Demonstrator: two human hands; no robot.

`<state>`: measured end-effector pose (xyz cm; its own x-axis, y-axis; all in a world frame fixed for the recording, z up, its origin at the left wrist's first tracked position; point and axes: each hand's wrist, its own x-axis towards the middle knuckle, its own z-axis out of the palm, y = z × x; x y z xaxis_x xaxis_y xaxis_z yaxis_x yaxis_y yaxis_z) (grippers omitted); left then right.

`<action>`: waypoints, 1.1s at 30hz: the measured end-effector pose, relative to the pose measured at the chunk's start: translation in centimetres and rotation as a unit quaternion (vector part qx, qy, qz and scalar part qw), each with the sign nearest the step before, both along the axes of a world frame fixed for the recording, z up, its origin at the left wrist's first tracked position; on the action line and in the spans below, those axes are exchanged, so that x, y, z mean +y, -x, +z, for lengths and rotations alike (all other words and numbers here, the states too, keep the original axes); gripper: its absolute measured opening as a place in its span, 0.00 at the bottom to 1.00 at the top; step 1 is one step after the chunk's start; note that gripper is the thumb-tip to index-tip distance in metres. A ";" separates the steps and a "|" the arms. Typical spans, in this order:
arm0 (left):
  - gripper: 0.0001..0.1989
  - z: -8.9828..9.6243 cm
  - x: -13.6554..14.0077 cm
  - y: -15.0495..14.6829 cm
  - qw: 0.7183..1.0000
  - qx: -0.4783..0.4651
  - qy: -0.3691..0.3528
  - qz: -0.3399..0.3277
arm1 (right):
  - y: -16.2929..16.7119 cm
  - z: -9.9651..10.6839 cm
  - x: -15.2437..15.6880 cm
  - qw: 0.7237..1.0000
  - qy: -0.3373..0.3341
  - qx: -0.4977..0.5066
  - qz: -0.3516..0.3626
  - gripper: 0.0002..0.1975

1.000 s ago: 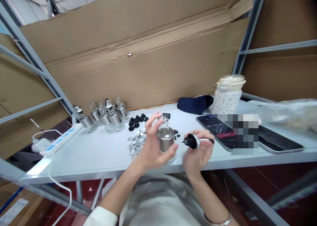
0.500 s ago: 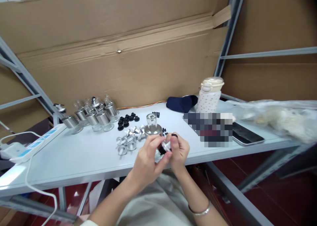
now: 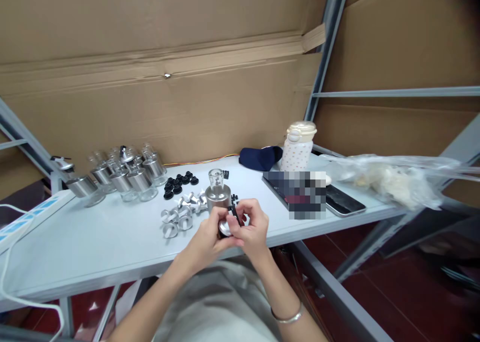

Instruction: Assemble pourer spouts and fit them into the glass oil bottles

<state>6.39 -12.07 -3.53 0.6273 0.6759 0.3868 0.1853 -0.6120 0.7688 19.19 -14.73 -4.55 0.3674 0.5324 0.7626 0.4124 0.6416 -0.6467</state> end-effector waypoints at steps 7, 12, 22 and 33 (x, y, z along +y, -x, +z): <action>0.20 1.4 -0.6 -0.2 0.957 0.002 0.267 -0.112 | -1.9 -0.6 -0.9 0.991 -0.061 -0.105 0.054 0.15; 0.24 1.3 -0.9 -0.1 0.938 -0.050 0.306 -0.155 | -2.1 -0.7 -1.3 0.982 -0.071 -0.158 0.069 0.21; 0.17 1.3 -1.2 -0.3 0.954 -0.061 0.246 -0.157 | -1.4 -1.9 -0.8 0.975 -0.110 -0.191 0.014 0.17; 0.11 1.6 -1.4 -0.1 0.951 -0.024 0.249 -0.180 | -0.8 -2.0 -1.0 0.977 -0.117 -0.176 -0.008 0.14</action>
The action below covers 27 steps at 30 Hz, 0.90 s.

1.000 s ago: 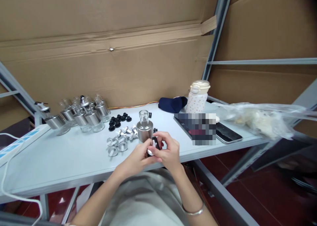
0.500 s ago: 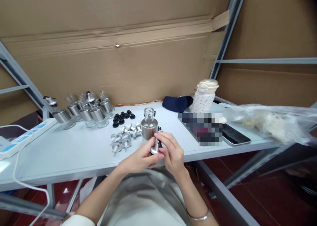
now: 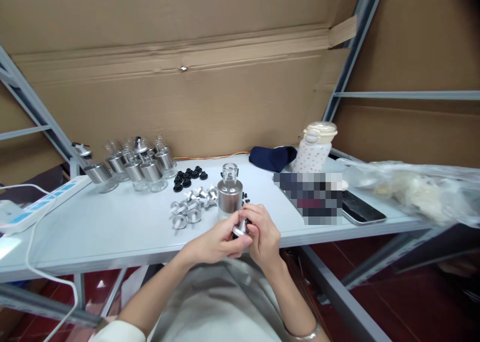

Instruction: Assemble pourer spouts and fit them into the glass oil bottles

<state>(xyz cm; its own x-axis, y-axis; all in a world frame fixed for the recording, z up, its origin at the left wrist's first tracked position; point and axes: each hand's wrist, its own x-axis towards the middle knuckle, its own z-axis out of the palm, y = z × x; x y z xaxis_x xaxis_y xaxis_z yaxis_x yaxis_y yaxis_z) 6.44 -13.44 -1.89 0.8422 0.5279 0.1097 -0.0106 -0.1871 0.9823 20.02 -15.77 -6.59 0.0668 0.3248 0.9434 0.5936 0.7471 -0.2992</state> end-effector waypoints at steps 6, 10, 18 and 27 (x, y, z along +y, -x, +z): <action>0.10 -0.3 -0.3 -0.6 0.991 0.050 -0.125 0.021 | -0.1 0.0 0.1 0.980 0.051 0.190 0.008 0.15; 0.14 -0.7 -0.3 -0.6 0.997 -0.010 -0.077 0.015 | -0.9 0.7 0.0 0.965 0.087 0.247 0.010 0.15; 0.19 0.4 1.9 0.4 0.862 -0.165 -0.274 0.394 | -0.8 2.2 -0.6 0.907 0.240 0.337 0.083 0.12; 0.24 2.5 3.1 -1.2 0.876 -0.069 -0.251 0.407 | -2.1 3.6 -0.4 0.906 0.248 0.332 0.084 0.11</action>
<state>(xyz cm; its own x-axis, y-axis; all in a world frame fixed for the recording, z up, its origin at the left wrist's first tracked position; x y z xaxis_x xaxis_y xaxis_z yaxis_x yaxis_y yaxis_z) 7.68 -10.30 0.61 0.1709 0.8027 0.5713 0.2153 -0.5963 0.7734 22.12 -16.14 -3.00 0.4762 0.7562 0.4488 0.0502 0.4862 -0.8724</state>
